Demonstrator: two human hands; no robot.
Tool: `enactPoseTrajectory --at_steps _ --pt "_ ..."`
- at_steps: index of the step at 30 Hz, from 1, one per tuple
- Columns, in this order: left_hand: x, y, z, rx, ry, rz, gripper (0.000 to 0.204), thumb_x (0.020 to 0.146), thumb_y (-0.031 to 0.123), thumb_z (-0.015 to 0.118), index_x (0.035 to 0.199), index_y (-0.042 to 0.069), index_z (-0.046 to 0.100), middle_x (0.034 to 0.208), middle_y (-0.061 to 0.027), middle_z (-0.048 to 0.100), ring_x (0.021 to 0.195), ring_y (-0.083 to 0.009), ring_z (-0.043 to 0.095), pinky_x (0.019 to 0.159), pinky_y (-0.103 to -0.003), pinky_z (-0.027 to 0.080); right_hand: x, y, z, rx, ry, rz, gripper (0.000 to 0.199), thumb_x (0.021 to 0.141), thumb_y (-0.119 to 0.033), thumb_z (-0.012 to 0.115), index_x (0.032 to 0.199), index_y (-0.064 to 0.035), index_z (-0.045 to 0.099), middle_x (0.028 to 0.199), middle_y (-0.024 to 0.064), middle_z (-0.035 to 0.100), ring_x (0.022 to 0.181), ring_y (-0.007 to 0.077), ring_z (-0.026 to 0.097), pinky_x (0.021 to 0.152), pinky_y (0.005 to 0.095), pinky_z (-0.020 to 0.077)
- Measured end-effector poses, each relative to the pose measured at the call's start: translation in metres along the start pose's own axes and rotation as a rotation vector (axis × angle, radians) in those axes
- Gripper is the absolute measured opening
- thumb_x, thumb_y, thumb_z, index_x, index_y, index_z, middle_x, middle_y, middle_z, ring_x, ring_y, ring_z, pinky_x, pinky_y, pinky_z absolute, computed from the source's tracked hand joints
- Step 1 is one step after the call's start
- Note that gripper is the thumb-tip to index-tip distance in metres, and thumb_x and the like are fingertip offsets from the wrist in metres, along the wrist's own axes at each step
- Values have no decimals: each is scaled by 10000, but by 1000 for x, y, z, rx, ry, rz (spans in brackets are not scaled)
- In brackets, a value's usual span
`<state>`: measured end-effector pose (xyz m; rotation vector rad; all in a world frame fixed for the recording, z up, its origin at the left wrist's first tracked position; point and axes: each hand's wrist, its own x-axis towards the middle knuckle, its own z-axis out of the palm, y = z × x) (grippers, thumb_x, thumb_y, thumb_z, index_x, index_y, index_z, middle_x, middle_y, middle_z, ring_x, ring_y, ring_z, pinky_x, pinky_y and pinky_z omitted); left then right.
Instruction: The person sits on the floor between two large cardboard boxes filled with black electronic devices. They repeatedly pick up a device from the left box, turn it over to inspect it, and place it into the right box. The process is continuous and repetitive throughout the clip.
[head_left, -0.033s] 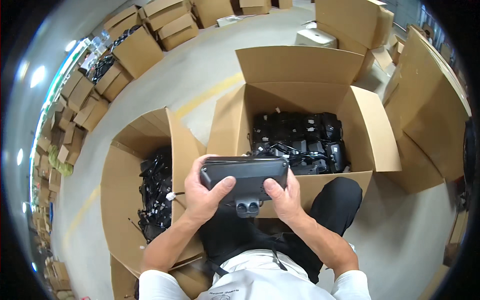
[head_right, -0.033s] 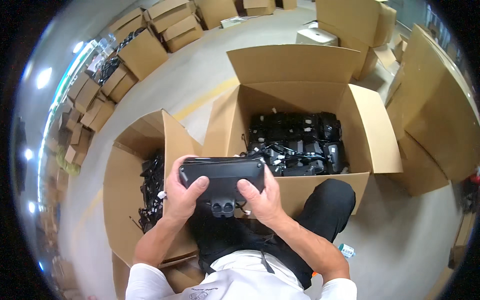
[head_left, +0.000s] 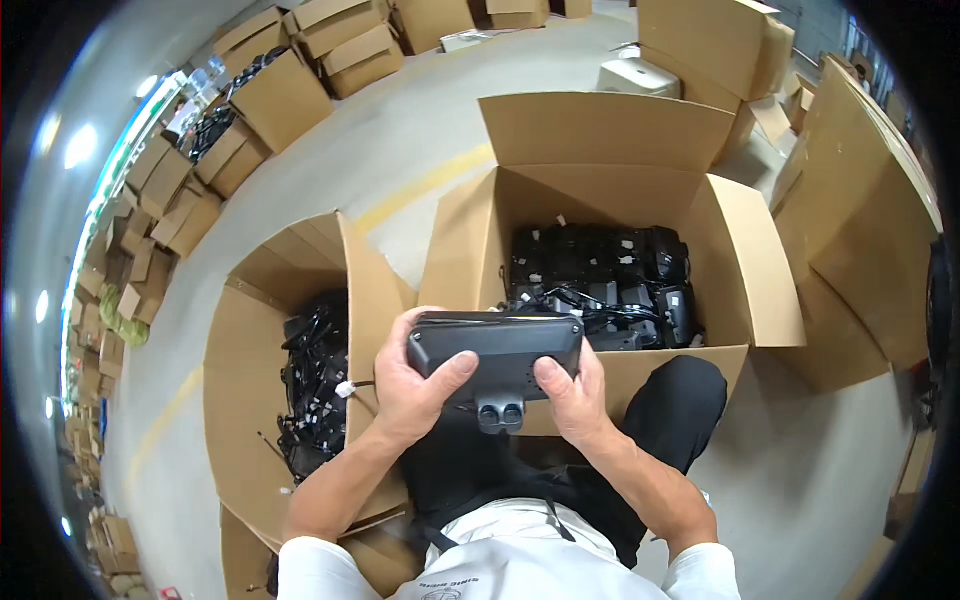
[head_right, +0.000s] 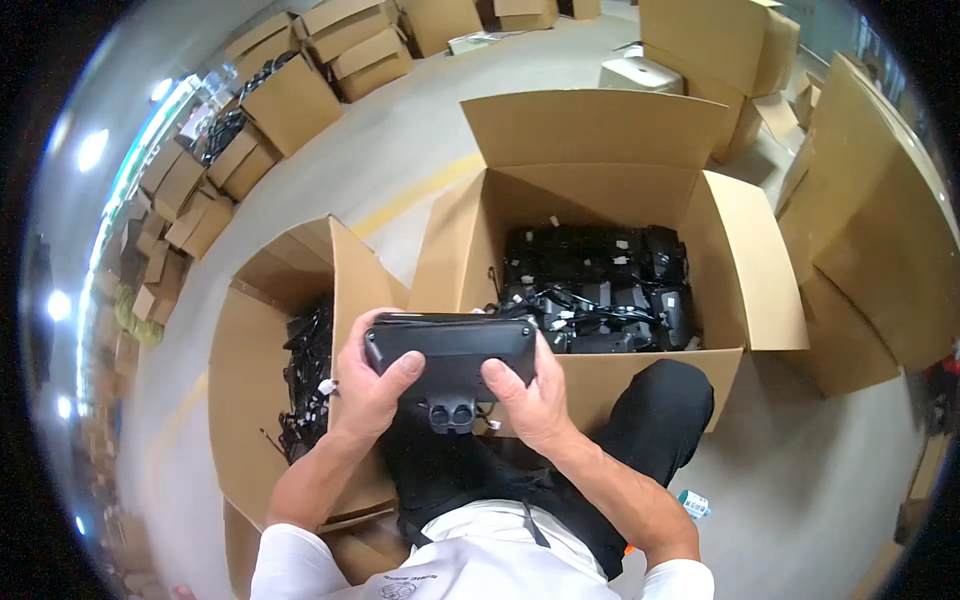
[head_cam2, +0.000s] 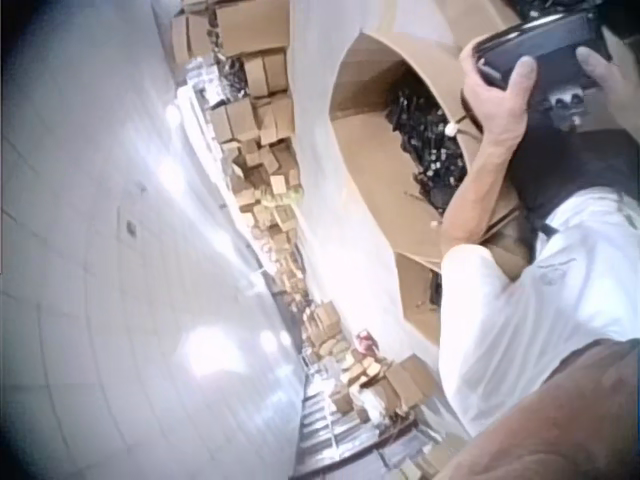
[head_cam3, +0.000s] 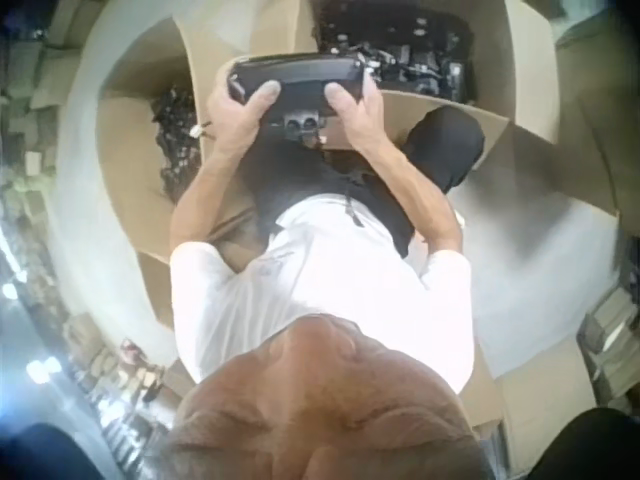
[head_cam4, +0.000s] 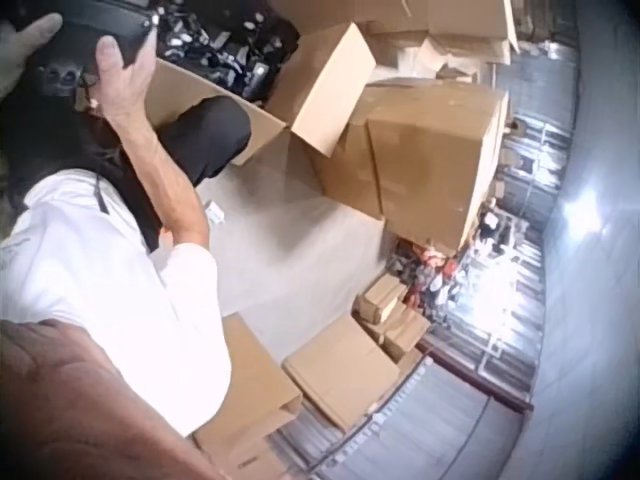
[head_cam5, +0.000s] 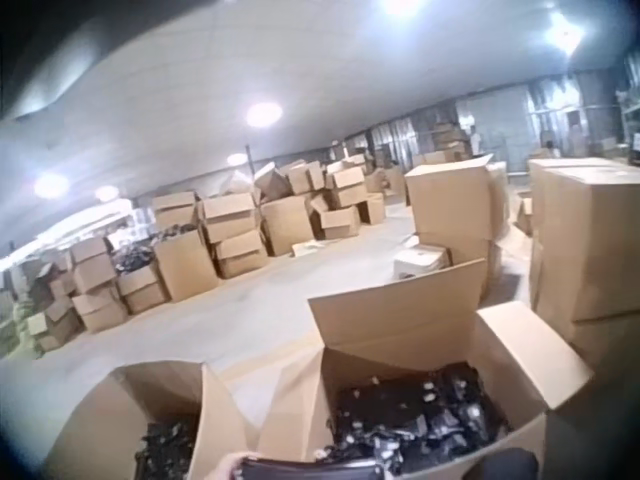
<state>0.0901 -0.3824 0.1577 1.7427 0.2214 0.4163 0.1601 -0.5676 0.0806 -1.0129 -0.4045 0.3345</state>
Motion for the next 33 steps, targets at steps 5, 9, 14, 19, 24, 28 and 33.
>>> enactPoseTrajectory --at_steps 5,9,14,19,24,28,33 --pt "1 -11 -7 -89 -18 -48 638 802 266 888 1282 18 549 1086 -66 663 999 -144 629 909 -303 529 -5 -3 7 -16 1 -24 528 979 -251 720 1351 33 474 1206 105 630 1090 164 601 974 322 493" --pt "4 -41 -13 -228 -62 -37 735 768 342 920 1304 25 529 1166 -100 652 1067 -185 641 951 -337 536 -4 -1 5 -117 -34 -51 560 955 -240 759 1343 38 466 1176 102 633 1066 160 605 950 318 504" --pt "8 -47 -11 -317 -129 -60 862 712 394 955 1342 22 500 1262 -128 616 1168 -234 618 1030 -384 507 -6 3 -6 -301 -53 -142 697 903 -267 811 1408 18 425 1175 149 648 1067 191 630 945 336 518" --pt "11 -54 -12 -336 -155 -58 903 698 395 962 1375 30 489 1301 -137 594 1223 -245 585 1077 -401 471 -8 4 -12 -443 -78 -238 743 862 -245 841 1433 -22 422 1169 177 647 1060 239 659 923 363 543" --pt "10 -55 -13 -315 -175 -55 908 699 396 959 1391 46 486 1330 -137 583 1260 -250 560 1101 -408 451 -8 9 -14 -480 -87 -333 746 841 -225 857 1425 -40 432 1216 180 632 1076 269 670 930 372 550" --pt "10 -57 -13 -316 -197 -61 908 702 394 957 1399 53 485 1347 -139 579 1267 -250 553 1106 -407 447 -9 7 -15 -481 -99 -372 729 833 -213 865 1406 -43 447 1244 171 627 1098 283 670 939 383 554" --pt "10 -57 -12 -307 -201 -41 905 708 402 952 1395 42 485 1334 -134 589 1248 -240 567 1094 -393 456 -10 7 -18 -501 -88 -383 689 849 -212 850 1391 -39 462 1230 177 625 1084 278 673 917 372 557"
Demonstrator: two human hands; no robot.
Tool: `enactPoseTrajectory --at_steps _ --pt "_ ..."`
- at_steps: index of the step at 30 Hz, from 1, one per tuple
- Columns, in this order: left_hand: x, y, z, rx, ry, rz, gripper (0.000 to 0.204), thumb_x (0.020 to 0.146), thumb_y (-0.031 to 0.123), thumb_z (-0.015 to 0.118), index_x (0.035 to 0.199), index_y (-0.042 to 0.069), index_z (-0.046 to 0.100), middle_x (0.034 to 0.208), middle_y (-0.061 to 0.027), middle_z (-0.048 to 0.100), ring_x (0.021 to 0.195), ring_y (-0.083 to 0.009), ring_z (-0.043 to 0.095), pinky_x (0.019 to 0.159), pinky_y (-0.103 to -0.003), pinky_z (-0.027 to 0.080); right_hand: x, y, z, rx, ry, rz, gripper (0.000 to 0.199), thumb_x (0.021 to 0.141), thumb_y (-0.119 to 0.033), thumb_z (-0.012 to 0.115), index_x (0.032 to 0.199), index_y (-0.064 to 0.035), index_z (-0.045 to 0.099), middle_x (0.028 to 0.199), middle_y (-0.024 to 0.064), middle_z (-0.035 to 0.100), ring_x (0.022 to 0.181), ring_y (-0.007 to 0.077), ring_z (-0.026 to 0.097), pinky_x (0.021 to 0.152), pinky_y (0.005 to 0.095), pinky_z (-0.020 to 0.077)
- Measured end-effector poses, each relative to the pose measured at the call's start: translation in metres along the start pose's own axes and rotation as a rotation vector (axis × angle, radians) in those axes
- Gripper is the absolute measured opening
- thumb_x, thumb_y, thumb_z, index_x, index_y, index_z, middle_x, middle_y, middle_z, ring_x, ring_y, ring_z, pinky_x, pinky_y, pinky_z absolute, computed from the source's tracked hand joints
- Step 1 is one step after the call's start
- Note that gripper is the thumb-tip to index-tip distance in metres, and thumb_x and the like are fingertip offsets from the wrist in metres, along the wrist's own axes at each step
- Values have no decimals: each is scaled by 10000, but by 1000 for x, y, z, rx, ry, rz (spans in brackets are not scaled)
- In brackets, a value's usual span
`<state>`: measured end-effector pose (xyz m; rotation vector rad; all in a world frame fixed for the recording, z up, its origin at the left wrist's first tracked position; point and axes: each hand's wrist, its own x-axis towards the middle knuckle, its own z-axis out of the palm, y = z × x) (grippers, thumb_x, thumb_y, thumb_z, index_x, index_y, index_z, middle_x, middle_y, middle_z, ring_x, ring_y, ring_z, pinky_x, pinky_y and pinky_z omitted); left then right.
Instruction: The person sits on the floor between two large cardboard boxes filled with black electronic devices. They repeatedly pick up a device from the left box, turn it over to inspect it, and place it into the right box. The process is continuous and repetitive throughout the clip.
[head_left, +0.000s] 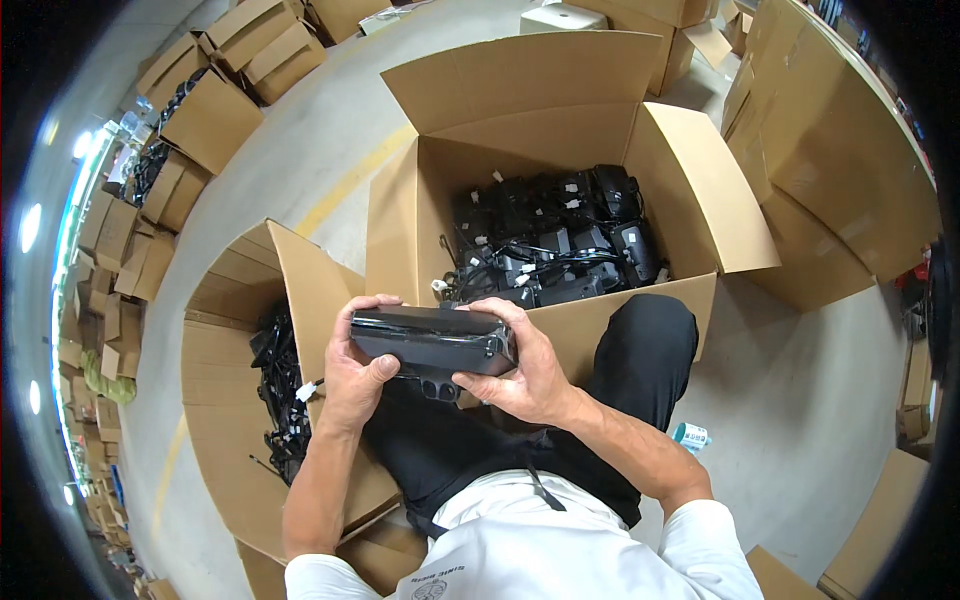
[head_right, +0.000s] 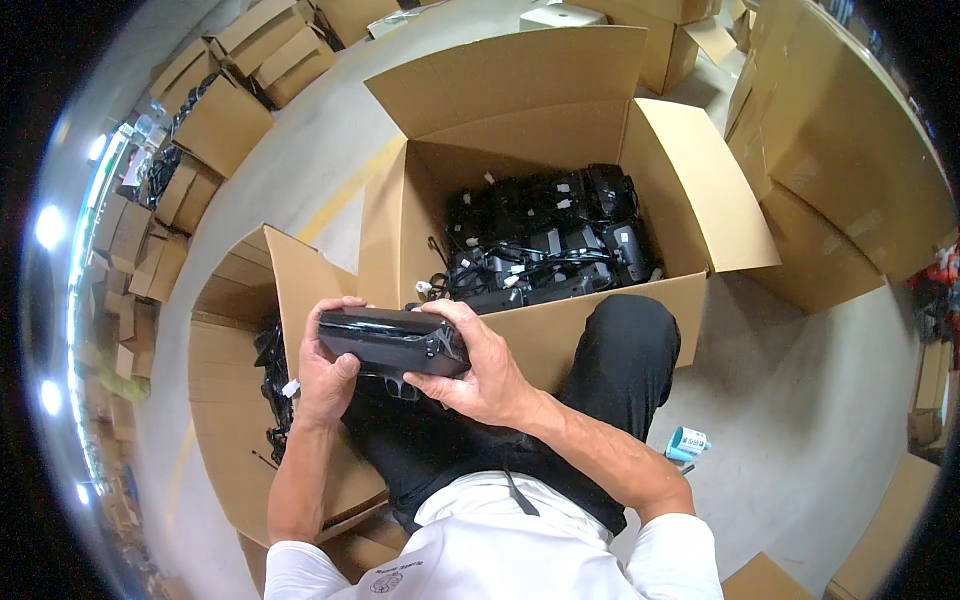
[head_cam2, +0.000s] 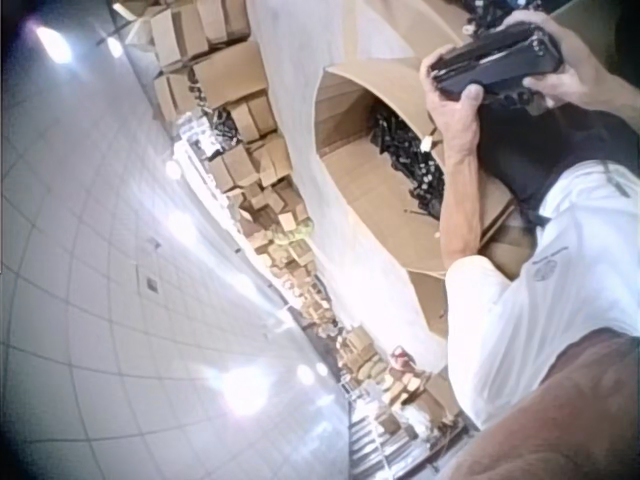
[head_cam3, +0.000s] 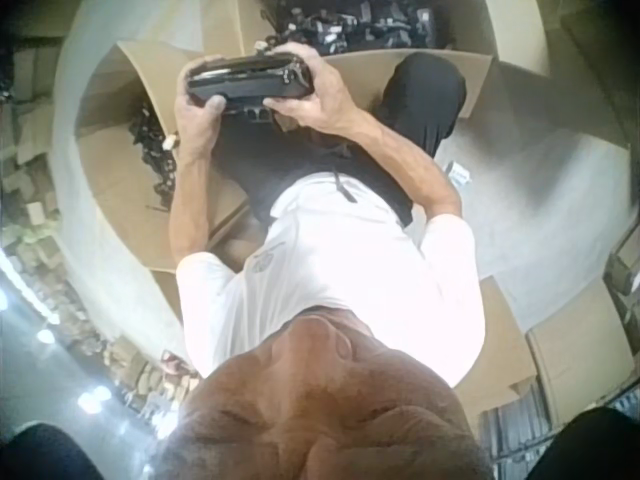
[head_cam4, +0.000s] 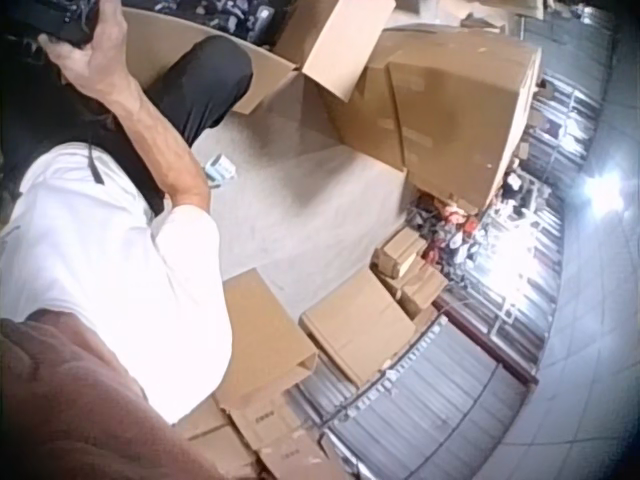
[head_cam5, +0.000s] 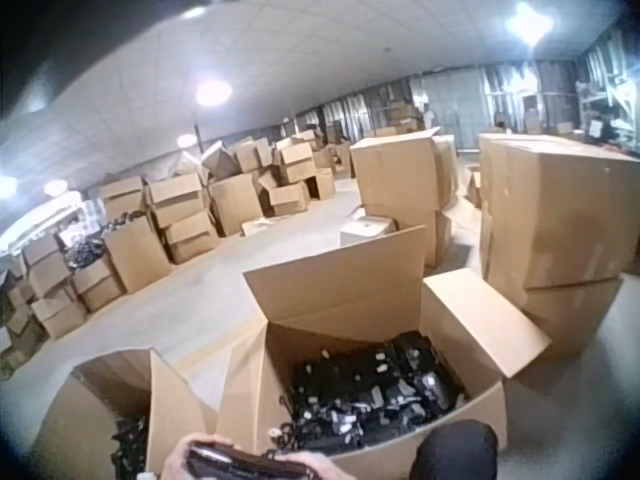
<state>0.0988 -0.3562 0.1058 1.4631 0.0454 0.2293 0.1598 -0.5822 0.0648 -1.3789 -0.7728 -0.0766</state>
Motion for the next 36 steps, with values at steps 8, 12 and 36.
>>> enactPoseTrajectory --at_steps 8,12,36 --pt "-10 1 12 183 84 -119 774 782 397 916 1315 -3 522 1101 -76 658 985 -142 637 875 -284 539 2 -8 -2 249 107 324 496 954 -303 753 1231 51 544 1028 127 701 910 181 675 828 312 553" --pt "-11 -5 12 227 113 -130 728 811 396 895 1293 -8 528 1055 -61 655 912 -115 633 801 -254 545 3 -6 -4 239 106 389 453 984 -340 712 1179 46 576 998 113 676 908 153 652 805 297 547" --pt "-18 28 7 135 82 -514 496 938 318 754 1305 1 648 1043 -51 721 899 -104 680 681 -256 606 1 -14 14 226 351 430 355 920 -45 708 1268 -54 638 1099 49 654 947 122 607 864 280 511"
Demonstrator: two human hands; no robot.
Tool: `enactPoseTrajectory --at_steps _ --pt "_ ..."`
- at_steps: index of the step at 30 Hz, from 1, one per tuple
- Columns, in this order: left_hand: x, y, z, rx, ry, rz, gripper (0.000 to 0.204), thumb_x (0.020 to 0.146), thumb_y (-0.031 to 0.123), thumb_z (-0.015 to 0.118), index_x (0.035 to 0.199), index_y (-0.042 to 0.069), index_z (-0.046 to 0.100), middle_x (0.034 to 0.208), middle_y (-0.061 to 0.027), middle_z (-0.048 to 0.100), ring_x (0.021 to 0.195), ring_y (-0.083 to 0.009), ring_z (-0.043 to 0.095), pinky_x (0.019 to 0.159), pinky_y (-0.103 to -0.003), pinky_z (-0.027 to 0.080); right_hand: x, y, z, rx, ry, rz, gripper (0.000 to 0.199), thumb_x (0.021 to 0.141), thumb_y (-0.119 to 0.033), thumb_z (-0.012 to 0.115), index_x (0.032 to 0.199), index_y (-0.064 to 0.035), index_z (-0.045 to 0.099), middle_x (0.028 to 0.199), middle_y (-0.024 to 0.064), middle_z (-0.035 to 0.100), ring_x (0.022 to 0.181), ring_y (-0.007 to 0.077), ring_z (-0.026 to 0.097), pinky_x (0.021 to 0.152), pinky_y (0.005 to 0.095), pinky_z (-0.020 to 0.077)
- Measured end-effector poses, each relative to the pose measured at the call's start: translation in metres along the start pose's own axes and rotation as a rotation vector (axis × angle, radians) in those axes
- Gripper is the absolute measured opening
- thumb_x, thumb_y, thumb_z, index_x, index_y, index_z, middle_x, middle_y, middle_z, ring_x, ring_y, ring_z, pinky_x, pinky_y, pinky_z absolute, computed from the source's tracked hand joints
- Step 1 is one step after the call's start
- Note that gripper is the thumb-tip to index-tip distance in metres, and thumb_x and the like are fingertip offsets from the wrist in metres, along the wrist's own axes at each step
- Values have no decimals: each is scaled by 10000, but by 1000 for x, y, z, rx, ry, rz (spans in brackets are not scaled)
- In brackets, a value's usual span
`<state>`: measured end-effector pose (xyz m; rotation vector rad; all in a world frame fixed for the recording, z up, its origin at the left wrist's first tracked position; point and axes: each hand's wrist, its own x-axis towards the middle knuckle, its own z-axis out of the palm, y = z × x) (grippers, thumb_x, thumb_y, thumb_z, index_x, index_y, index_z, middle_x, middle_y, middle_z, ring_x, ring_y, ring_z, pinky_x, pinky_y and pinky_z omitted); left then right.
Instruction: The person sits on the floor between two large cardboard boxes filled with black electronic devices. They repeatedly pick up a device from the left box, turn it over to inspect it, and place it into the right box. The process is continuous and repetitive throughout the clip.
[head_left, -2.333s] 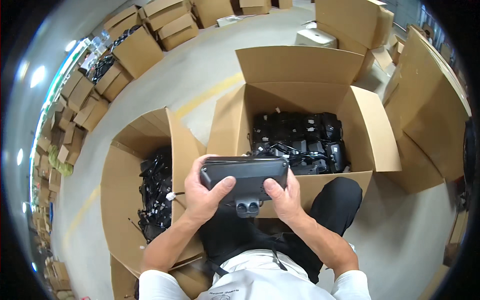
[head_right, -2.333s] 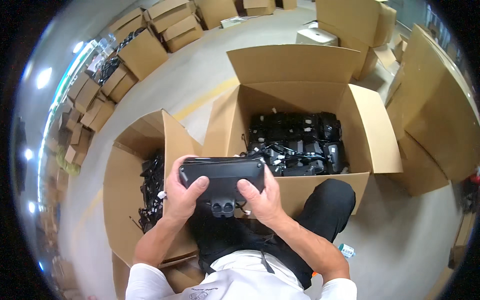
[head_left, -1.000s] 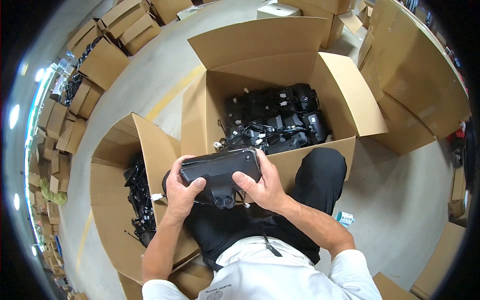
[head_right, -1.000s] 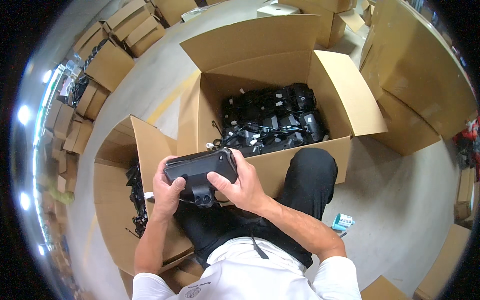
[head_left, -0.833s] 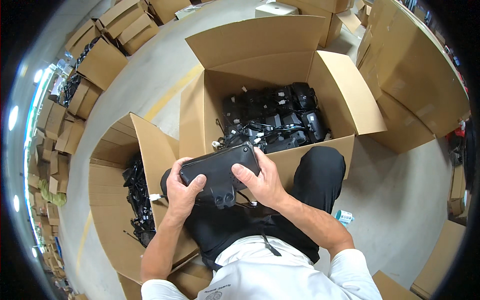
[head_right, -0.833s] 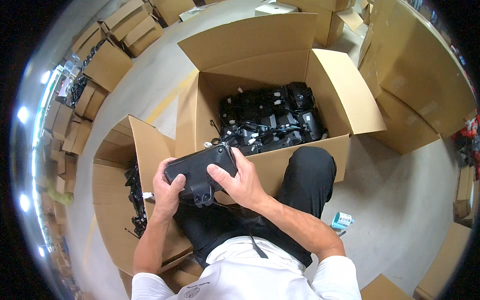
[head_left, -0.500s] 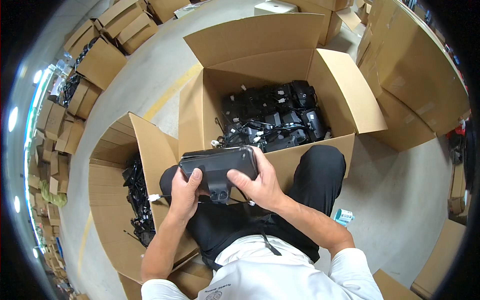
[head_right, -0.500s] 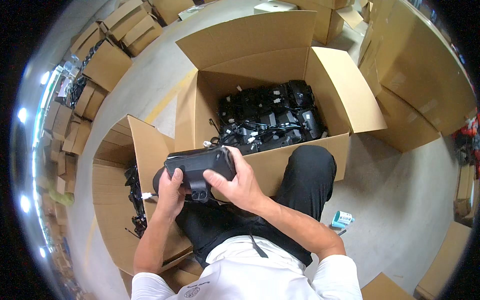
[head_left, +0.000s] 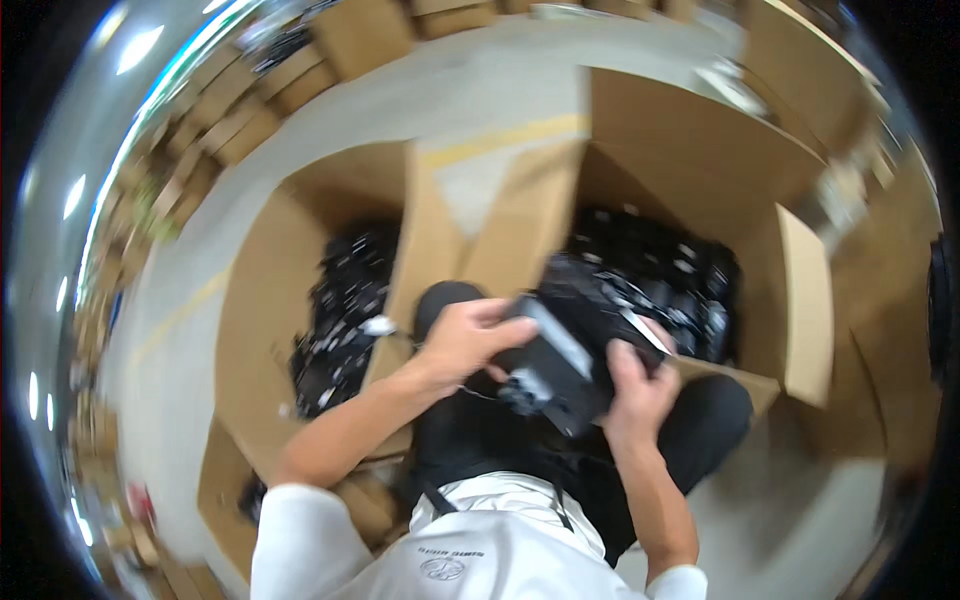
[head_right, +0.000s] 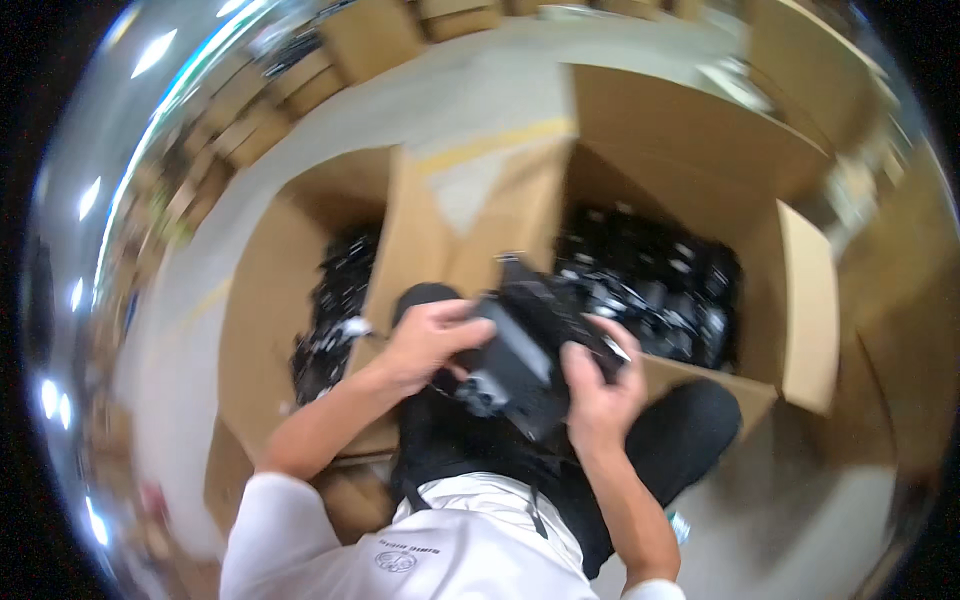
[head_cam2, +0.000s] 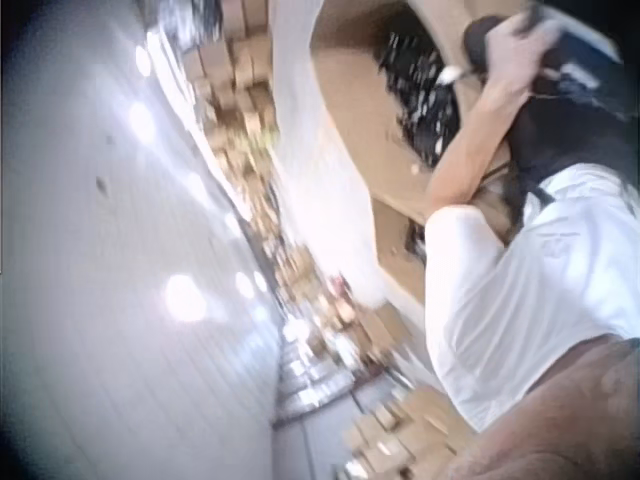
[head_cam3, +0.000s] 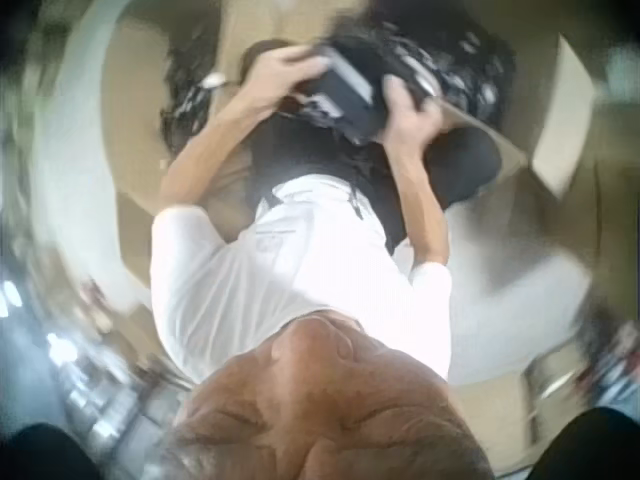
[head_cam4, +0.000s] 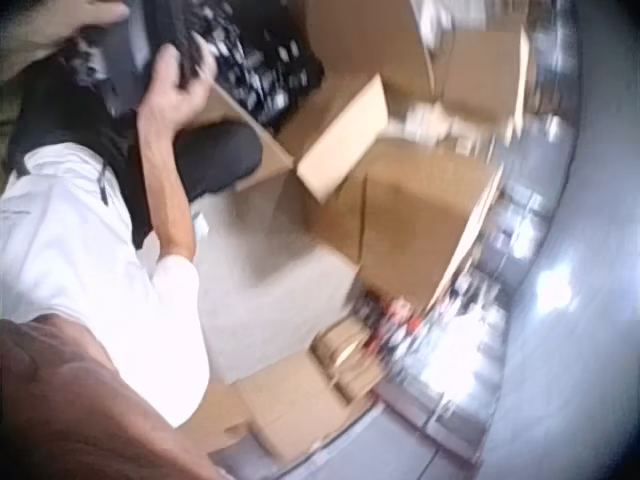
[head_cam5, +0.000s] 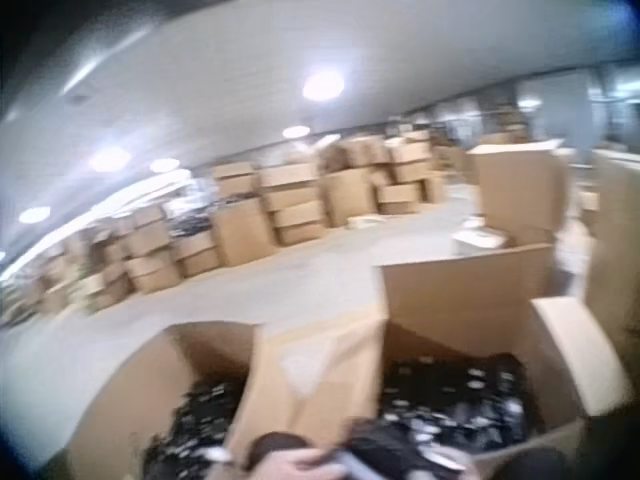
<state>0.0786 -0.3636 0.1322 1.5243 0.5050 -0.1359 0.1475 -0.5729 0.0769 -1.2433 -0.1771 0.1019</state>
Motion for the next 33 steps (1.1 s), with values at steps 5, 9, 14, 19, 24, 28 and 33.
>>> enactPoseTrajectory --at_steps 5,9,14,19,24,28,33 --pt "-93 34 -81 218 715 353 360 873 155 821 1171 -1 692 995 -56 733 867 -149 679 810 -297 551 9 2 -29 -144 255 -208 332 1049 -195 609 1206 97 623 1196 150 673 1056 204 646 965 367 521" --pt "-268 -6 -260 704 1930 520 380 914 263 797 1105 -41 671 1007 -104 735 871 -202 682 801 -357 546 21 -17 -49 -27 319 -106 464 1023 -290 657 1303 66 556 1352 164 569 1239 246 573 988 406 558" --pt "-484 -175 -309 1101 1884 -645 390 848 230 729 1136 -12 624 1116 -266 709 1043 -443 679 903 -531 521 24 -8 -37 -102 191 -63 466 993 -303 697 1288 35 572 1300 157 606 1189 251 611 924 421 589" --pt "-401 -188 -327 1264 1718 -483 561 889 282 731 1360 13 589 1275 -251 655 1250 -420 587 1063 -466 466 34 -3 -31 -79 119 107 417 997 -270 694 1264 33 589 1254 139 637 1146 237 634 927 397 575" --pt "-193 -129 -338 820 950 -375 388 876 314 713 1054 -30 727 992 -236 746 890 -339 724 809 -431 566 35 19 -20 -149 4 89 344 1011 -229 673 1234 28 619 1222 129 662 1104 219 653 923 359 559" --pt "-103 -226 -375 1206 307 -711 425 797 332 770 952 -63 741 980 -278 731 964 -429 712 890 -456 578 29 20 -19 -178 3 76 323 1014 -208 665 1230 30 625 1213 129 669 1087 214 664 931 361 552" --pt "-121 -336 -447 1206 105 -745 652 786 220 762 1321 -82 544 1500 -310 424 1370 -435 478 1124 -453 443 27 17 -21 -172 45 156 340 1012 -213 666 1237 37 619 1190 122 681 1078 211 669 936 363 550"
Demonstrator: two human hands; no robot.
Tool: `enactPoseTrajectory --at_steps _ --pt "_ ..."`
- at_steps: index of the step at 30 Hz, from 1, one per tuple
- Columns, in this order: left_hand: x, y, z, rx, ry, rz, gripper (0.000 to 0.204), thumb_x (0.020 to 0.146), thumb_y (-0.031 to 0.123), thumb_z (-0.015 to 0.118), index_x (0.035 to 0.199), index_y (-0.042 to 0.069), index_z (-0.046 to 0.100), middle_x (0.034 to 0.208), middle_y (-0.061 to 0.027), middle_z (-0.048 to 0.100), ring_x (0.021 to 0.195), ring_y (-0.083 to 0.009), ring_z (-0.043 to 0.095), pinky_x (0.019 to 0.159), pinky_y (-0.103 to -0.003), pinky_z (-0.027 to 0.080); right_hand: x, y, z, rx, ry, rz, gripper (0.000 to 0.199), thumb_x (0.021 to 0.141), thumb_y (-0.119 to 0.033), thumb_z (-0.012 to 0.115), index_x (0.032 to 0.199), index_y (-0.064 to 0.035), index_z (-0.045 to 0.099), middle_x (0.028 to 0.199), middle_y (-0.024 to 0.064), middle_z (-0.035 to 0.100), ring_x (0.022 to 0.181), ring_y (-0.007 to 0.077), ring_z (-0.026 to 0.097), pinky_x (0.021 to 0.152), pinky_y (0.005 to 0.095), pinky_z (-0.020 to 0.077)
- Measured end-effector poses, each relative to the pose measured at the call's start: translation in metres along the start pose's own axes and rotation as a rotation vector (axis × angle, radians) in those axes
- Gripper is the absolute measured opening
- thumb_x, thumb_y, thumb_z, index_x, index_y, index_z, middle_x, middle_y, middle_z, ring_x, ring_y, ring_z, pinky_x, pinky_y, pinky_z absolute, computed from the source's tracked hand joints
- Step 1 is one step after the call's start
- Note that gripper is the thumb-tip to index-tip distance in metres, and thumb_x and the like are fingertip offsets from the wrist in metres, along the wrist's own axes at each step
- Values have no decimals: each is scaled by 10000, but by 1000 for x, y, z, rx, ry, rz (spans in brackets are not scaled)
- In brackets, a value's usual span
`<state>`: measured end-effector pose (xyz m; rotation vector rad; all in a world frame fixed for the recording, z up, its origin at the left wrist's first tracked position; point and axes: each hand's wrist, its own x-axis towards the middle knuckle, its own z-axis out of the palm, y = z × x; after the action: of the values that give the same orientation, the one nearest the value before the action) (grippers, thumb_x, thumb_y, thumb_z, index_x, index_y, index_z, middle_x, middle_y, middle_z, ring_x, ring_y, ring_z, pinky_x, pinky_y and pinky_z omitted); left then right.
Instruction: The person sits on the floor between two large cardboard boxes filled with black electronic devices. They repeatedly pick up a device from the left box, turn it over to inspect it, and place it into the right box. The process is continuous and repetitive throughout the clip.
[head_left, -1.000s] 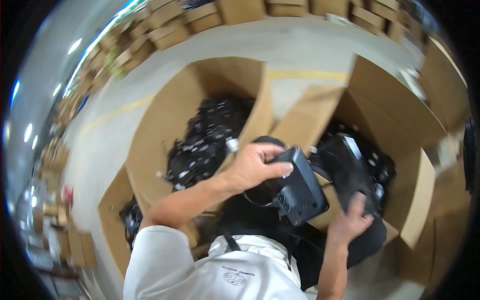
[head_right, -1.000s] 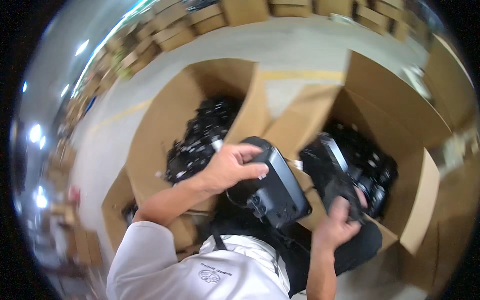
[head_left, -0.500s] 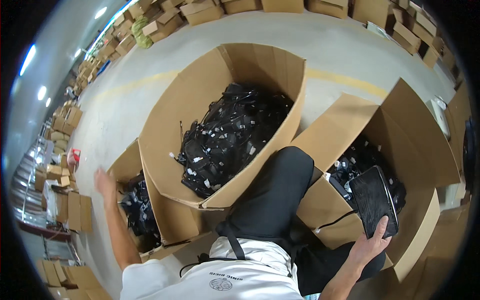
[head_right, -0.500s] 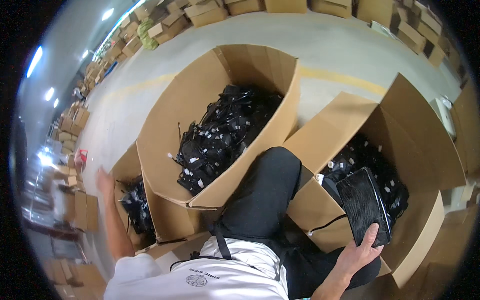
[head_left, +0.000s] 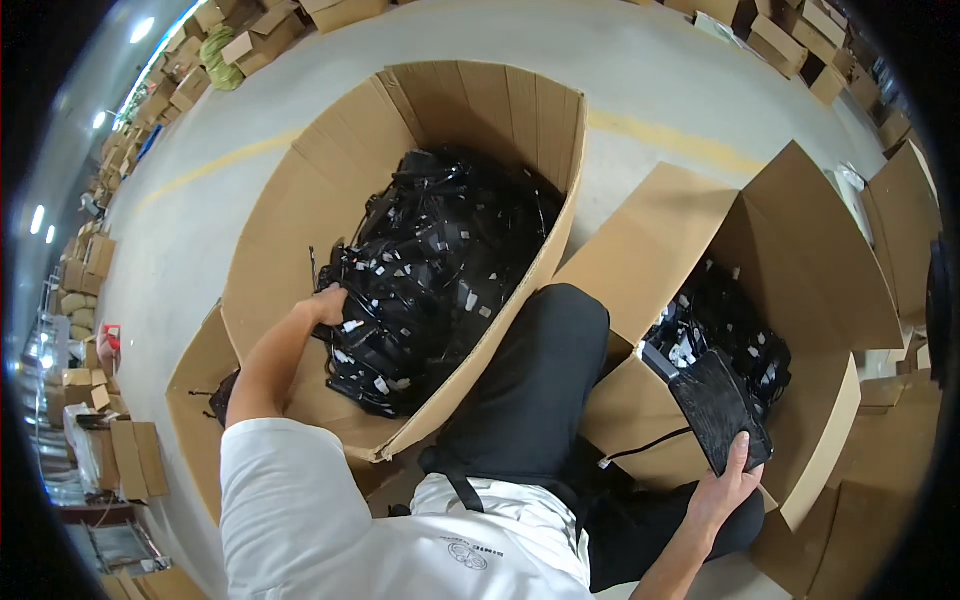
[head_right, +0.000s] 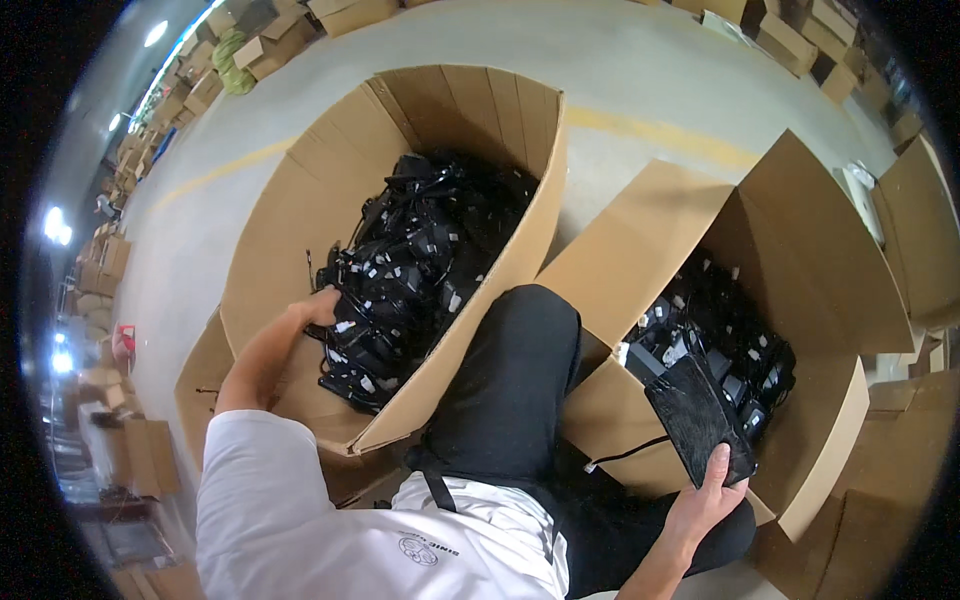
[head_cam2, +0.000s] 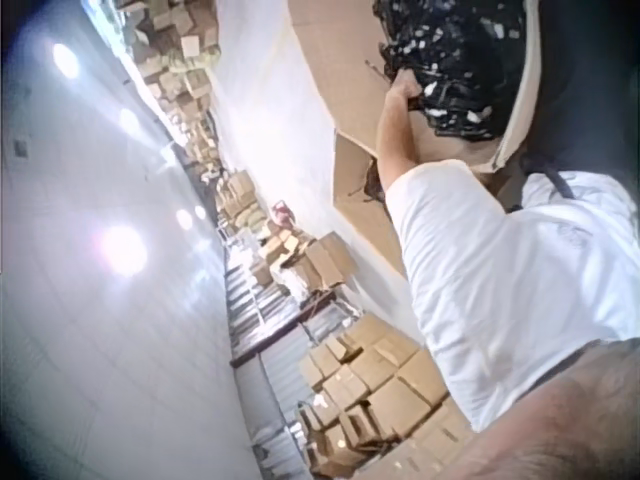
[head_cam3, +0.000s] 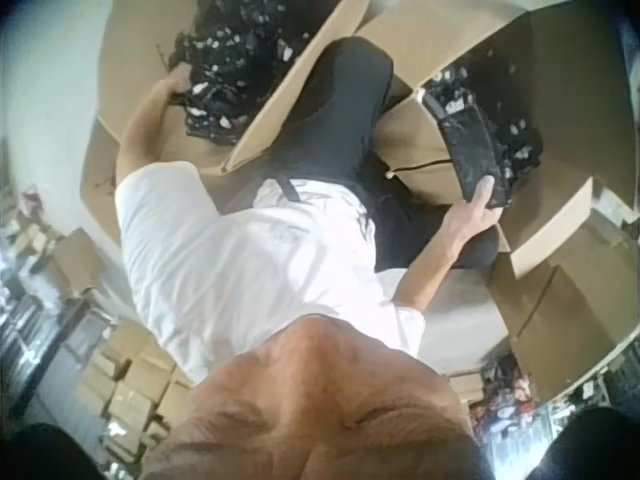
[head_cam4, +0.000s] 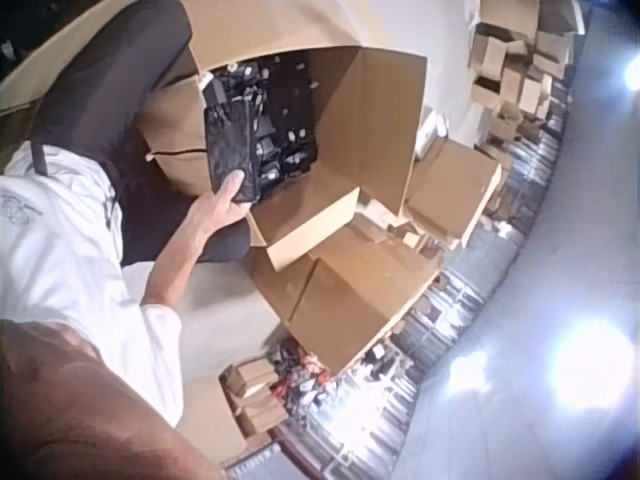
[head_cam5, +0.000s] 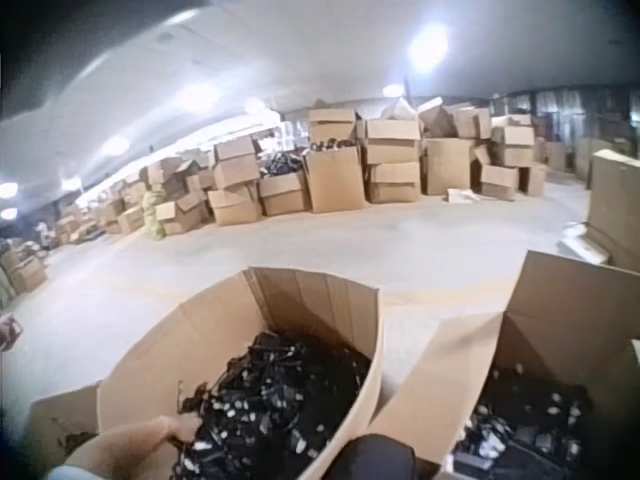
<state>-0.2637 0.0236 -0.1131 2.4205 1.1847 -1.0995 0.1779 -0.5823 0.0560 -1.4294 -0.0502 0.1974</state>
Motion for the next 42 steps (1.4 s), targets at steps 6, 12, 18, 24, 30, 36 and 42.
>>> enactPoseTrajectory --at_steps 6,12,18,24,30,36,42 --pt "-8 19 -20 -621 16 13 898 626 300 958 1338 -81 566 1398 -272 573 1316 -357 550 1096 -409 459 7 15 -1 -65 15 -10 329 1005 -200 673 1238 27 623 1189 116 686 1065 197 670 938 352 544" --pt "-106 102 -108 -514 157 106 591 697 180 902 1176 -74 667 1076 -150 742 1025 -252 687 939 -357 532 5 22 17 -41 -108 -69 292 997 -180 688 1211 14 643 1150 81 701 1039 163 662 945 315 513" --pt "-247 163 -185 -1359 1082 278 420 939 153 734 1289 -41 605 1094 -99 712 913 -151 687 799 -308 585 -9 4 34 -1 -169 -25 316 985 -190 716 1214 12 634 1080 54 686 952 120 624 860 278 513" --pt "-318 384 -124 -1177 1338 531 473 951 122 715 1364 -48 557 1321 -148 602 1212 -227 572 1079 -376 434 -59 -38 59 4 -256 -226 405 969 -128 735 1302 42 580 1109 87 682 922 118 644 827 258 542" --pt "-320 519 -85 -1854 694 1146 946 918 465 761 1546 -48 273 1418 -155 519 1297 -237 531 1119 -368 409 -68 -61 54 -279 -257 -849 660 965 -335 694 1415 103 490 1432 309 533 1329 437 538 1111 491 431" --pt "-298 526 -99 -1863 419 977 436 942 181 749 1288 1 553 1188 -79 628 1051 -157 620 966 -333 511 -87 -63 28 -252 -391 -787 516 983 -278 672 1320 106 601 1364 303 595 1255 454 596 1055 490 485" --pt "-317 518 -92 -1822 8 1057 593 904 326 734 1347 5 507 1280 -137 633 1174 -267 635 1082 -443 486 -45 -88 -32 -95 -56 -425 627 854 -209 825 1353 53 551 1164 159 694 1064 233 677 965 337 532"
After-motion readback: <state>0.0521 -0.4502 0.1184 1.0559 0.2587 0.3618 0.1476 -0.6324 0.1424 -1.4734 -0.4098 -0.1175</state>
